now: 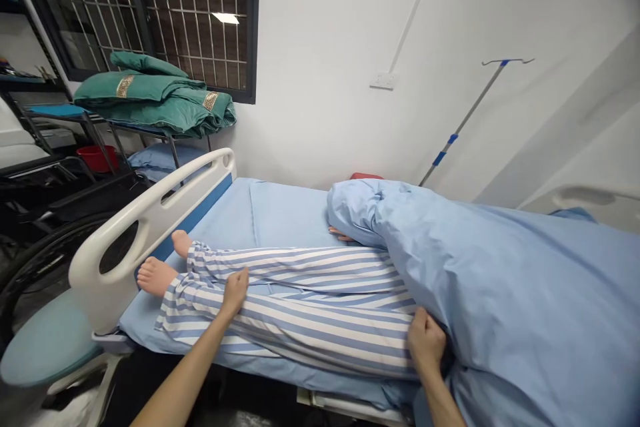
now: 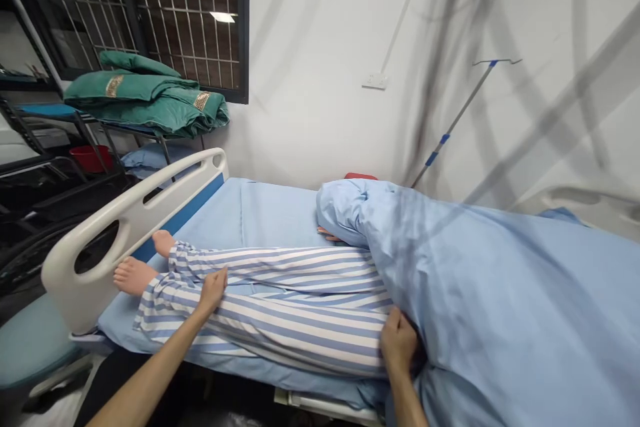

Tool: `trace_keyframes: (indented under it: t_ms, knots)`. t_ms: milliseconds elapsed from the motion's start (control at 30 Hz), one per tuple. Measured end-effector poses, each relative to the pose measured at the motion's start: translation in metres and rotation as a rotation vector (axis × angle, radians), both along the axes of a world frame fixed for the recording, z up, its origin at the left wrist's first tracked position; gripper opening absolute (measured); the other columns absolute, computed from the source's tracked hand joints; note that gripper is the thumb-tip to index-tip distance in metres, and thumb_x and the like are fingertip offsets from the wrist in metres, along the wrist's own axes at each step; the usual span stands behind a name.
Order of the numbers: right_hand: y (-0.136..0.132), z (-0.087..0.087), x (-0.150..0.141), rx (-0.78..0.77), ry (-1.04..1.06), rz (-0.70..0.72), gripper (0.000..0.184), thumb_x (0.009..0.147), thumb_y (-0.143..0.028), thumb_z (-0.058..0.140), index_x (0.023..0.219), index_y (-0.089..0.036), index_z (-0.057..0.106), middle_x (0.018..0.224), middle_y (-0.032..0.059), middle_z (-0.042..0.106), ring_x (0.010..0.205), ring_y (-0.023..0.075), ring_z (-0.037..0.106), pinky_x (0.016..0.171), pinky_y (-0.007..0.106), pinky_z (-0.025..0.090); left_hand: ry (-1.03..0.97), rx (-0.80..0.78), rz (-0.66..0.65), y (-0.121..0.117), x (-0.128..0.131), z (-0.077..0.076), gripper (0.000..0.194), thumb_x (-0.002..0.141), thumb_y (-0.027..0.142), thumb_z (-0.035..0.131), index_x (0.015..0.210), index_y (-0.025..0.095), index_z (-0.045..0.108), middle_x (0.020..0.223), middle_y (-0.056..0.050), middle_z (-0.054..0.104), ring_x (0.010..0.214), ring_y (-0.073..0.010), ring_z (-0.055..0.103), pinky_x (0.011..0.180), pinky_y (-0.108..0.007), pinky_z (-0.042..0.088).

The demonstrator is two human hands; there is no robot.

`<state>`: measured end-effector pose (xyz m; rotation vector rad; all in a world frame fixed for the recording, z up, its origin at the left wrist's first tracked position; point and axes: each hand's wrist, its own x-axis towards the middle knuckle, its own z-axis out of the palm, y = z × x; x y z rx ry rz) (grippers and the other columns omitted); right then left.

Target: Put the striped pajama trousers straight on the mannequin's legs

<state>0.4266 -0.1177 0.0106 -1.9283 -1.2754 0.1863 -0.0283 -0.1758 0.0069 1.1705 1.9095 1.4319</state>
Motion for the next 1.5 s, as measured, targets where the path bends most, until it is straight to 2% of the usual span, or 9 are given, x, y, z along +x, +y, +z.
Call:
trace_keyframes:
  t_ms: [233,367,600,700,833,933,1033,1267,1500]
  knots:
    - [0.005,0.0,0.0,-0.152,-0.152,-0.002,0.057,0.082,-0.045,0.024,0.086,-0.01,0.069,0.083,0.0202,0.067,0.066,0.0252,0.052,0.058,0.032,0.035,0.299,-0.129,0.08,-0.024,-0.085,-0.008,0.046,0.086,0.044,0.03,0.051,0.019,0.047,0.05,0.0,0.051,0.054,-0.0133,0.046,0.055,-0.023,0.028]
    - [0.005,0.01,-0.007,-0.245,-0.217,0.009,0.055,0.083,-0.045,0.025,0.084,-0.014,0.069,0.078,0.0188,0.067,0.06,0.0255,0.052,0.055,0.032,0.034,0.618,-0.234,0.097,-0.032,-0.091,-0.015,0.036,0.086,0.037,0.035,0.069,0.02,0.062,0.075,-0.005,0.067,0.07,-0.0166,0.056,0.061,-0.024,0.027]
    - [0.004,0.028,-0.033,-0.328,-0.292,0.069,0.039,0.079,-0.044,0.036,0.069,-0.02,0.066,0.065,0.0147,0.063,0.05,0.0206,0.048,0.051,0.03,0.03,0.683,-0.286,0.062,-0.034,-0.092,-0.013,0.039,0.089,0.037,0.033,0.074,0.02,0.064,0.079,-0.006,0.069,0.074,-0.0162,0.059,0.061,-0.025,0.025]
    - [0.001,0.027,-0.099,-0.159,-0.229,0.242,0.041,0.08,-0.047,0.035,0.057,-0.02,0.055,0.057,0.0099,0.058,0.052,0.0178,0.045,0.052,0.028,0.029,0.64,-0.284,0.053,-0.036,-0.093,-0.009,0.04,0.089,0.038,0.032,0.072,0.02,0.063,0.077,-0.004,0.069,0.071,-0.0151,0.058,0.061,-0.025,0.024]
    - [-0.016,0.021,-0.256,0.063,0.033,0.596,0.053,0.081,-0.061,0.028,0.051,-0.02,0.042,0.048,0.0006,0.045,0.05,0.0124,0.037,0.051,0.025,0.03,0.553,-0.288,0.046,-0.038,-0.095,-0.006,0.041,0.09,0.038,0.031,0.073,0.02,0.063,0.077,-0.004,0.069,0.072,-0.0148,0.058,0.061,-0.024,0.026]
    - [-0.038,0.017,-0.378,0.099,0.182,0.824,0.05,0.087,-0.053,0.03,0.051,-0.019,0.039,0.048,-0.0031,0.039,0.049,0.01,0.034,0.05,0.023,0.026,0.477,-0.28,0.036,-0.037,-0.099,-0.007,0.042,0.091,0.039,0.03,0.078,0.021,0.065,0.081,-0.006,0.069,0.075,-0.0158,0.059,0.063,-0.024,0.029]
    - [-0.057,0.013,-0.46,0.096,0.303,0.948,0.044,0.089,-0.044,0.032,0.055,-0.018,0.043,0.05,-0.0038,0.042,0.05,0.0096,0.037,0.05,0.022,0.027,0.437,-0.258,0.017,-0.036,-0.106,-0.013,0.04,0.091,0.037,0.03,0.084,0.02,0.066,0.083,-0.007,0.07,0.077,-0.0169,0.06,0.065,-0.025,0.034]
    - [-0.075,-0.005,-0.501,0.039,0.449,0.832,0.041,0.09,-0.039,0.032,0.06,-0.018,0.05,0.055,-0.0003,0.053,0.052,0.0119,0.045,0.051,0.023,0.03,0.275,-0.091,-0.022,-0.032,-0.123,-0.024,0.037,0.088,0.035,0.031,0.09,0.018,0.064,0.091,-0.009,0.068,0.086,-0.0186,0.06,0.077,-0.028,0.041]
    - [-0.075,-0.014,-0.5,0.037,0.425,0.848,0.045,0.092,-0.039,0.027,0.063,-0.018,0.055,0.059,0.0022,0.058,0.055,0.0136,0.049,0.053,0.024,0.03,-0.127,0.051,0.086,-0.027,-0.111,0.003,0.04,0.082,0.047,0.039,0.053,0.02,0.042,0.05,0.001,0.048,0.051,-0.0119,0.045,0.052,-0.024,0.036]
